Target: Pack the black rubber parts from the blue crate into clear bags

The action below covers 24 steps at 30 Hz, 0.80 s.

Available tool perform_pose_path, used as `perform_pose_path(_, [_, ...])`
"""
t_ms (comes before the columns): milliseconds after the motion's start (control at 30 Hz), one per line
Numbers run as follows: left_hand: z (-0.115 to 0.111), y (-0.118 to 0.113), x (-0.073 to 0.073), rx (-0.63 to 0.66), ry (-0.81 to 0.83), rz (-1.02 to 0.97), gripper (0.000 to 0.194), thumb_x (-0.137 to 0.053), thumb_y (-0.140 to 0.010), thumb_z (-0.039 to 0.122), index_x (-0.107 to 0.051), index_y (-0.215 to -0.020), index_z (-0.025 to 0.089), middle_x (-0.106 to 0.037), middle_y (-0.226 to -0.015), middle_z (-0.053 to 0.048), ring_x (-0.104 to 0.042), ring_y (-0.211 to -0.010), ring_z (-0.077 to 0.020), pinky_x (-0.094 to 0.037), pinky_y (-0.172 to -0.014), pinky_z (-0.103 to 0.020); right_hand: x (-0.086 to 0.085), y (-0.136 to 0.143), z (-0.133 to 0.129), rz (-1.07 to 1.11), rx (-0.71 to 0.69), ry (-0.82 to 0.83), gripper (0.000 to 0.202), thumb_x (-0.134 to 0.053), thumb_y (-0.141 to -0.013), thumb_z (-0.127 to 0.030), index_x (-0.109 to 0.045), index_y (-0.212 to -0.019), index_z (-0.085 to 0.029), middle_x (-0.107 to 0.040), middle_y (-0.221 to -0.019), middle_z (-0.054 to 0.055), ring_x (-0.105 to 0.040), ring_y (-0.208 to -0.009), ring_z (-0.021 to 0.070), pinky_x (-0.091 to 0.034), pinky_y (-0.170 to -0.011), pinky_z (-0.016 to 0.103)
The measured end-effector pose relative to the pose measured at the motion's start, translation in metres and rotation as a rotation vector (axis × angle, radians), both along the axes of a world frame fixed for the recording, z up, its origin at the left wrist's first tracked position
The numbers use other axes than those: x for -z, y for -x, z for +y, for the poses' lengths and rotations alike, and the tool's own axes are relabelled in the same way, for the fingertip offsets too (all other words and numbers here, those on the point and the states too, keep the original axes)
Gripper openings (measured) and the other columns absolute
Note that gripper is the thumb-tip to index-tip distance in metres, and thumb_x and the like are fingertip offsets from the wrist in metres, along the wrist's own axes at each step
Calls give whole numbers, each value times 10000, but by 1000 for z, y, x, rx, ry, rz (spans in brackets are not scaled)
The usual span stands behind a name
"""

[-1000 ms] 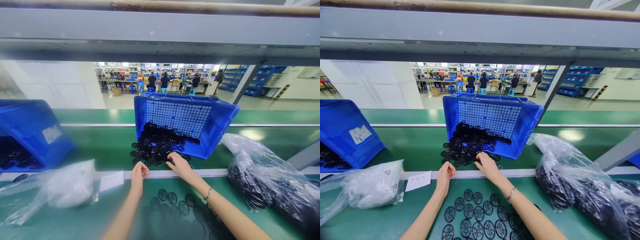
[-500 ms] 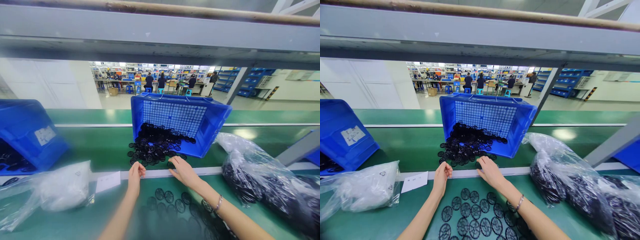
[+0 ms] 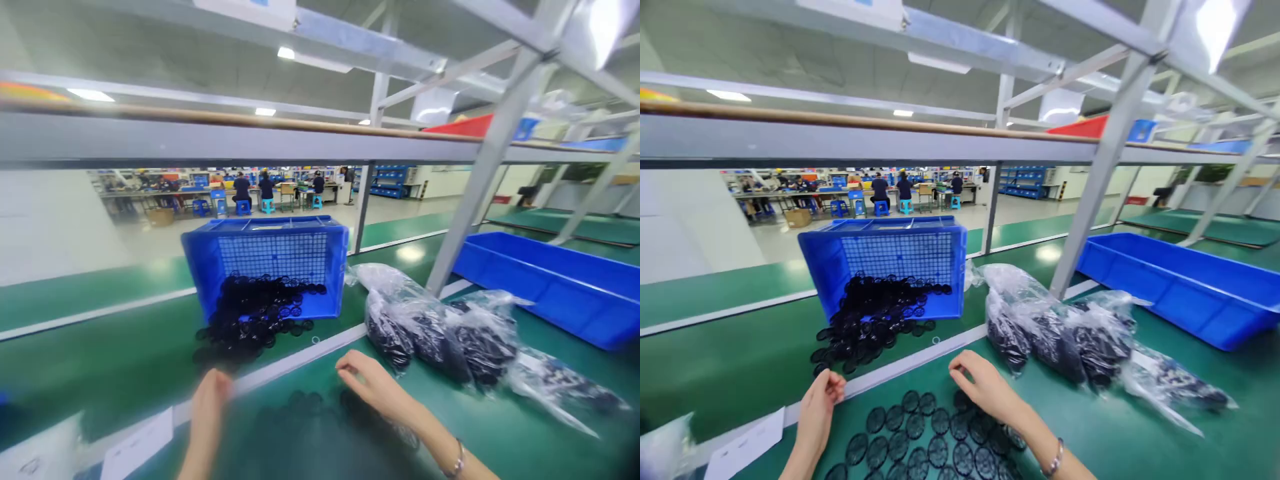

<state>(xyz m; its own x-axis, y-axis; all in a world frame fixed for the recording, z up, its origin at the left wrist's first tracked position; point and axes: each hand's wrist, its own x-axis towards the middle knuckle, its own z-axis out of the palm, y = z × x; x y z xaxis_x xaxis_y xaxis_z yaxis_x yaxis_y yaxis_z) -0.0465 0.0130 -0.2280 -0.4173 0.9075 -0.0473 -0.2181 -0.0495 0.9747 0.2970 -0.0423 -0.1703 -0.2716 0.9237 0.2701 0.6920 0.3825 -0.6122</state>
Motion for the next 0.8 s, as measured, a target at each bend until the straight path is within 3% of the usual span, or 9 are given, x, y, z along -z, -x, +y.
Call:
perform_pose_path(133, [-7, -10, -2, 69, -28, 304, 610, -577, -653, 804, -598, -610, 196, -610, -575, -26, -524, -514, -187, -422, -470, -288, 0, -81, -29, 82, 305, -67, 292, -426, -985, -405, -633, -872, -234, -655, -801, 14, -595, -731, 189, -467, -668, 281])
perform_pose_path(233, [-12, -45, -23, 197, -157, 575, 596, -485, -769, 767, -572, -613, 198, -584, -584, -18, -524, -549, -183, -420, -515, -280, -1, -134, -40, 107, 474, -125, 319, -443, -961, -465, -644, -866, -236, -673, -775, 12, -606, -700, 192, -465, -629, 271])
perform_pose_path(333, [-16, -115, -65, 420, -416, 881, 443, -408, -947, 505, -554, -661, 199, -556, -624, -5, -517, -593, -158, -419, -582, -257, 4, -165, -40, 157, 609, -180, 345, -449, -946, -508, -643, -883, -230, -673, -743, 7, -596, -630, 179, -454, -587, 259])
perform_pose_path(433, [-12, -207, -108, 632, -742, 1132, 368, -332, -989, 309, -557, -722, 193, -586, -713, -37, -547, -679, -161, -428, -634, -261, 18, -175, -36, 198, 688, -254, 362, -428, -957, -520, -635, -923, -226, -635, -694, -6, -557, -570, 167, -442, -558, 252])
perform_pose_path(500, [-3, -272, -125, 792, -966, 1281, 298, -345, -978, 266, -594, -838, 181, -625, -803, -70, -577, -780, -190, -457, -705, -293, 28, -176, -37, 191, 680, -277, 348, -423, -967, -508, -631, -947, -229, -619, -682, -17, -552, -564, 162, -447, -564, 248])
perform_pose_path(600, [17, -362, -124, 1050, -1050, 1520, 262, -361, -978, 245, -604, -1029, 160, -658, -999, -108, -595, -970, -221, -474, -848, -331, 37, -179, -42, 161, 633, -279, 322, -420, -983, -481, -624, -950, -234, -614, -675, -28, -566, -564, 153, -455, -567, 238])
perform_pose_path(700, [44, -434, -103, 1071, -951, 1606, 223, -490, -914, 179, -603, -1098, 124, -663, -1068, -126, -607, -1018, -233, -486, -881, -337, 37, -183, -47, 147, 618, -302, 296, -418, -997, -451, -620, -968, -236, -631, -688, -30, -590, -564, 145, -469, -564, 229])
perform_pose_path(800, [75, -483, -81, 983, -777, 1695, 236, -583, -900, 198, -619, -1108, 90, -662, -1076, -148, -632, -990, -236, -515, -867, -365, 37, -189, -49, 120, 603, -350, 260, -422, -1006, -412, -620, -993, -243, -681, -781, -9, -645, -637, 150, -506, -627, 228])
